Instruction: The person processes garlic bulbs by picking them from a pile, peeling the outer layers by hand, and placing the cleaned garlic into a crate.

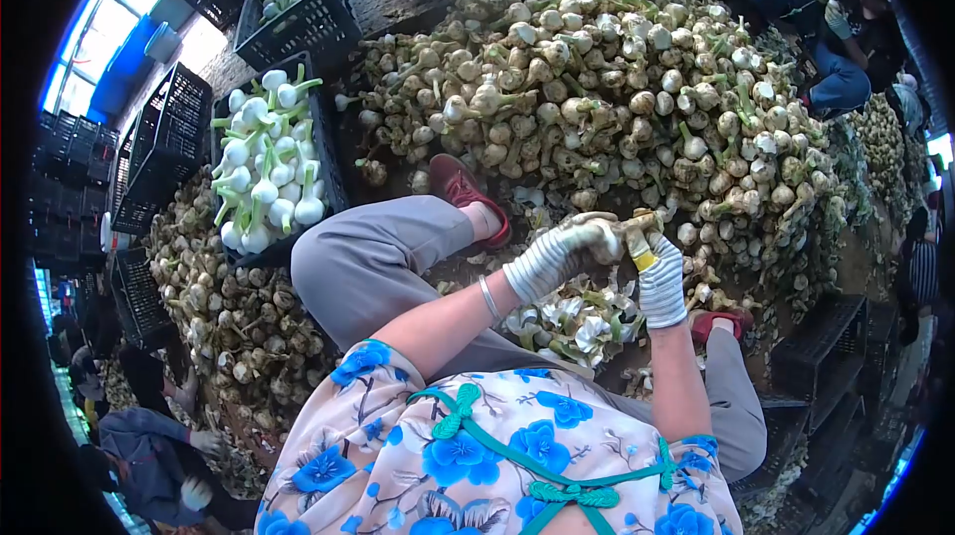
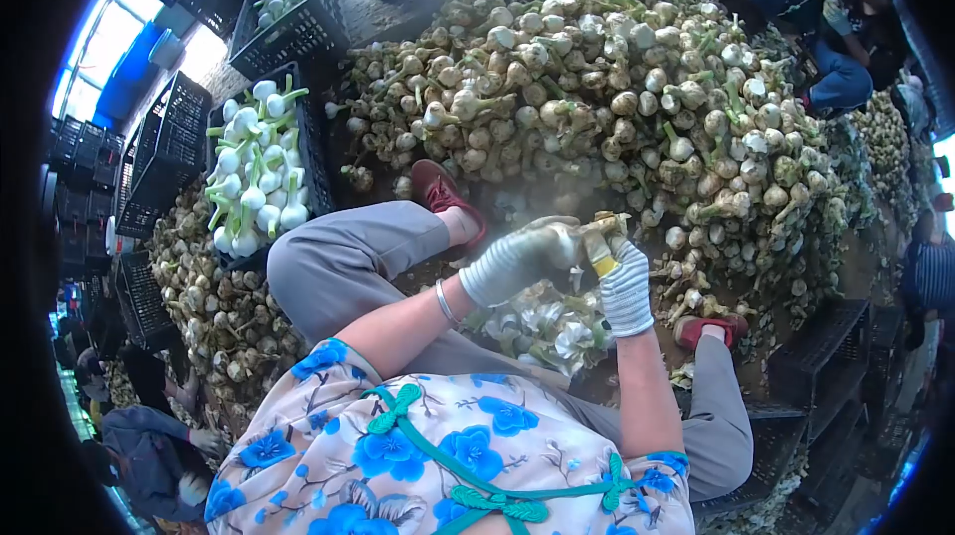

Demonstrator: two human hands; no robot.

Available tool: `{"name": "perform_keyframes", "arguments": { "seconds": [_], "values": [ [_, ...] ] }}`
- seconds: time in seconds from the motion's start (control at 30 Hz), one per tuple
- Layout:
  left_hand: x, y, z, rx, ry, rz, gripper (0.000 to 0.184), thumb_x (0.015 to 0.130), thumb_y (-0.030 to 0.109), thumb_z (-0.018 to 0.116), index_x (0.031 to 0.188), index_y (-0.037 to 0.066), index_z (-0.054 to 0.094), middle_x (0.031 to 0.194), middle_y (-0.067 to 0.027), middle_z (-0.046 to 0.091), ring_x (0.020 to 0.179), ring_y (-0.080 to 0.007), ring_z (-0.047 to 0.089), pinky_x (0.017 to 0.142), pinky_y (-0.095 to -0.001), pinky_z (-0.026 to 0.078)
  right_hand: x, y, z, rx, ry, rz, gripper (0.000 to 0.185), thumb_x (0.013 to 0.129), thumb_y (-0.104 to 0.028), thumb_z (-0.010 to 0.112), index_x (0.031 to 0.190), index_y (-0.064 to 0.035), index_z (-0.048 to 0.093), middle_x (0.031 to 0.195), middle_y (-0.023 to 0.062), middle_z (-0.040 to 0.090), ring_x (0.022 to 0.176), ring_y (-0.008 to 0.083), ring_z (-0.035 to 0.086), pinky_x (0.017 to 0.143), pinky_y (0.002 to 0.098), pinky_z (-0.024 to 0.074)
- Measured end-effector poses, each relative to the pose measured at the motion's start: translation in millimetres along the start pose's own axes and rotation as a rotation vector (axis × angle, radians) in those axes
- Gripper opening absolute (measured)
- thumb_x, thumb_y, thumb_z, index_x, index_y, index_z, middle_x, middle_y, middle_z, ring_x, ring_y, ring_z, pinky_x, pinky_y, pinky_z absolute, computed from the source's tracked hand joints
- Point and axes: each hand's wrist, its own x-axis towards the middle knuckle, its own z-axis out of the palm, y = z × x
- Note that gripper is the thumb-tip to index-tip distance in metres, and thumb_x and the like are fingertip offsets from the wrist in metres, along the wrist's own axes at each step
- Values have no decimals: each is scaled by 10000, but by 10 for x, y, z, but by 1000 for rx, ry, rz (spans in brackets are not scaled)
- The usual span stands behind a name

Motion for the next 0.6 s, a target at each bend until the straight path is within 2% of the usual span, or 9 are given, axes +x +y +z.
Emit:
{"name": "perform_keyframes", "arguments": {
  "seconds": [0.13, 0.17, 0.27, 0.33, 0.43, 0.47, 0.5, 0.53, 0.6],
  "values": [
    [-25, 39, -12, -105, -31, -26, 516, 806, 293, 506, 1216, 35, 328, 964, -88, 513, 850, -211, 544, 700, -379, 478, 7, 104, -1, -134, 0, -138, 185, 816, -204, 547, 819, -23, 588, 716, -12, 565, 646, 37, 491, 569, 181, 402],
    [-31, 62, -3, -29, 33, -26, 564, 797, 249, 531, 1252, 49, 266, 979, -98, 510, 878, -214, 536, 714, -378, 477, 37, 172, -27, -52, 24, -15, 181, 818, -204, 543, 822, -28, 586, 720, -9, 566, 642, 43, 497, 559, 182, 406],
    [-83, 53, 221, 698, 239, 277, 677, 725, 139, 642, 1268, 73, 244, 998, -56, 483, 933, -134, 477, 794, -278, 427, 62, 205, 10, -7, 65, -11, 174, 827, -190, 523, 835, -25, 578, 740, 2, 568, 608, 61, 508, 531, 190, 421],
    [-49, -3, 195, 538, 285, 376, 624, 710, 149, 653, 1223, 65, 307, 1004, -38, 479, 903, -100, 467, 780, -234, 414, 22, 46, 78, -23, 34, -24, 179, 836, -182, 508, 840, -19, 580, 738, -6, 565, 621, 63, 509, 545, 197, 420],
    [-41, 38, 110, 83, 305, 169, 420, 748, 297, 564, 1087, 91, 426, 948, -40, 502, 861, -146, 514, 754, -256, 434, 60, 115, 108, -464, 112, -303, 170, 780, -129, 538, 859, 17, 575, 710, 66, 580, 609, 130, 523, 557, 256, 422],
    [-51, 29, 102, 12, 275, 77, 378, 744, 345, 545, 1026, 108, 462, 909, -40, 517, 801, -162, 542, 649, -277, 470, 77, 162, 89, -730, 179, -491, 183, 738, -83, 555, 880, 30, 574, 686, 97, 580, 597, 154, 525, 556, 274, 420],
    [-42, 36, 143, -127, 289, 0, 375, 745, 362, 537, 1019, 114, 470, 908, -43, 525, 765, -163, 549, 572, -270, 468, 89, 191, 80, -789, 195, -423, 259, 673, -44, 563, 924, 23, 559, 700, 146, 575, 622, 206, 554, 581, 312, 435],
    [-39, 57, 175, -265, 305, -73, 374, 745, 380, 529, 1011, 121, 478, 907, -46, 533, 729, -163, 556, 495, -263, 466, 98, 193, 92, -699, 198, -522, 270, 710, -40, 560, 972, 23, 541, 733, 125, 580, 637, 187, 559, 585, 299, 442],
    [2, 47, -58, -303, 303, -154, 382, 754, 422, 501, 996, 126, 487, 902, -49, 548, 739, -166, 559, 488, -259, 460, 87, 183, 129, -311, 140, -308, 283, 749, -61, 564, 1020, 10, 522, 791, 86, 583, 662, 154, 560, 592, 277, 451]
  ]
}}
